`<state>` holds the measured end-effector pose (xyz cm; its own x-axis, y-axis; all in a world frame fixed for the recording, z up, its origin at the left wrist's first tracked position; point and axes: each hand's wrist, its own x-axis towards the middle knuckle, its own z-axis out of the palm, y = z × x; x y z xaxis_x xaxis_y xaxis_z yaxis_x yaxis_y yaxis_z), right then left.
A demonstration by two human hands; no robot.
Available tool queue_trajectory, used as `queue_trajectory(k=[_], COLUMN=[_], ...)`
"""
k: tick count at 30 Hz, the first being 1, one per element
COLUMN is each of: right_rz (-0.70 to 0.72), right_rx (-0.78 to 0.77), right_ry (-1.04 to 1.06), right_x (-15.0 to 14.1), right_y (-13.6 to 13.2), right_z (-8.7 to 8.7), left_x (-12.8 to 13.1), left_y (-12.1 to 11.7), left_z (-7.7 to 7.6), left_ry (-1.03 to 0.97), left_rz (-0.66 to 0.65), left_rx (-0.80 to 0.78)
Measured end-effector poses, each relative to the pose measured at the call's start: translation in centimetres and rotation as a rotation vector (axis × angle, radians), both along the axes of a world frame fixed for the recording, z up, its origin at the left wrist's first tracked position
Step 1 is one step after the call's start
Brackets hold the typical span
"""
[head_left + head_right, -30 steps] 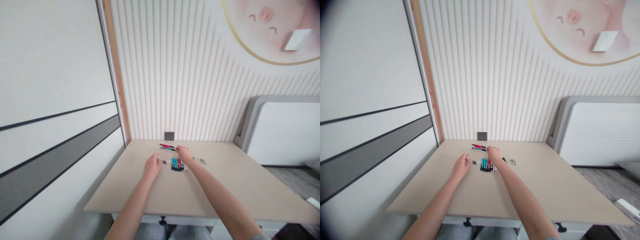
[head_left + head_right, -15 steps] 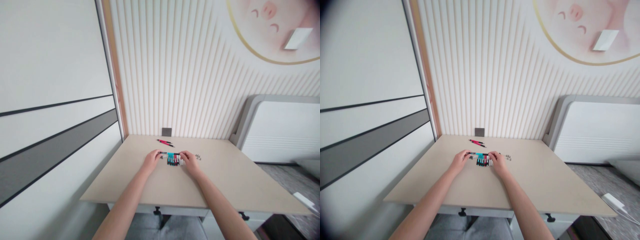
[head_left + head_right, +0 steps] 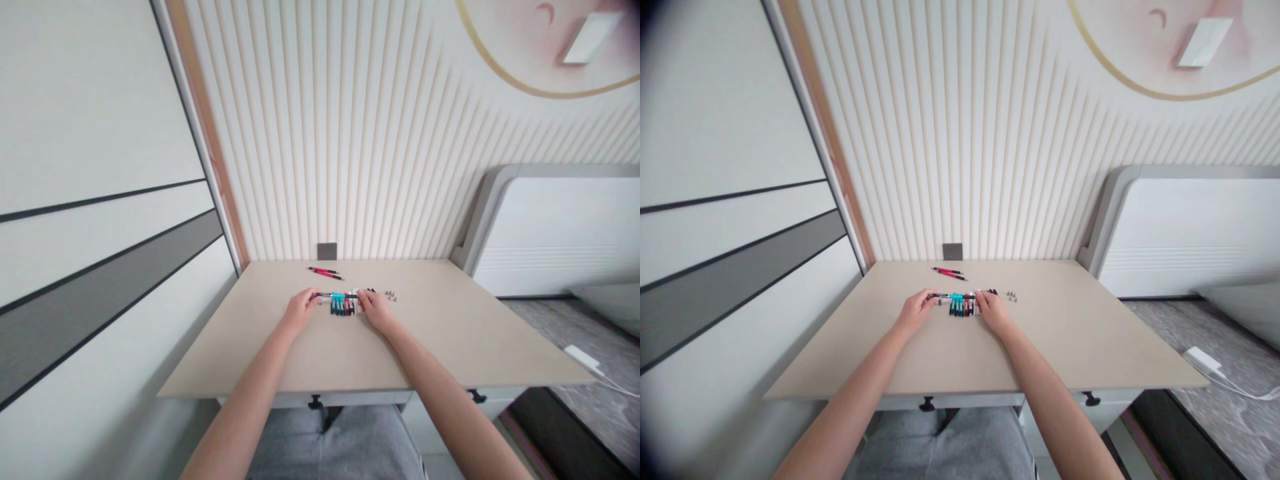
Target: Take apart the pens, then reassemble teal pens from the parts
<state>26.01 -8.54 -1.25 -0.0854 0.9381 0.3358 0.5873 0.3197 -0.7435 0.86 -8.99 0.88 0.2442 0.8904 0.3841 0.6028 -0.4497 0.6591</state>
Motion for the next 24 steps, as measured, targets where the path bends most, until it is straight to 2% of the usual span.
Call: queue_trajectory(k=[4, 9, 14, 19, 24], right_rz=[-0.027, -0.038, 0.008, 0.021, 0.007], right_rx=[0.050, 0.064, 0.042, 0.038, 0.031], right_ry=[-0.004, 0.035, 0.127, 0.211, 0.135], right_x=[0.27, 0.31, 0.17, -0.21, -0.23], right_y=[-0.29, -0.57, -0.71, -0.75, -0.56], right_z=[0.41, 0.70, 0.99, 1.03, 0.59], left_x=[0.06, 0.19, 0.10, -0.07, -0.22], left_y=[-0.06, -0.27, -0.21, 0.23, 0.61], left_z=[-0.40, -0.48, -0.42, -0.58, -0.90], left_ry=[-0.023, -0.032, -0.022, -0.033, -0.064], left_rz=[-0.062, -0.058, -0.064, -0.054, -0.047], left_rx=[-0.033, -0.039, -0.061, 0.008, 0.056])
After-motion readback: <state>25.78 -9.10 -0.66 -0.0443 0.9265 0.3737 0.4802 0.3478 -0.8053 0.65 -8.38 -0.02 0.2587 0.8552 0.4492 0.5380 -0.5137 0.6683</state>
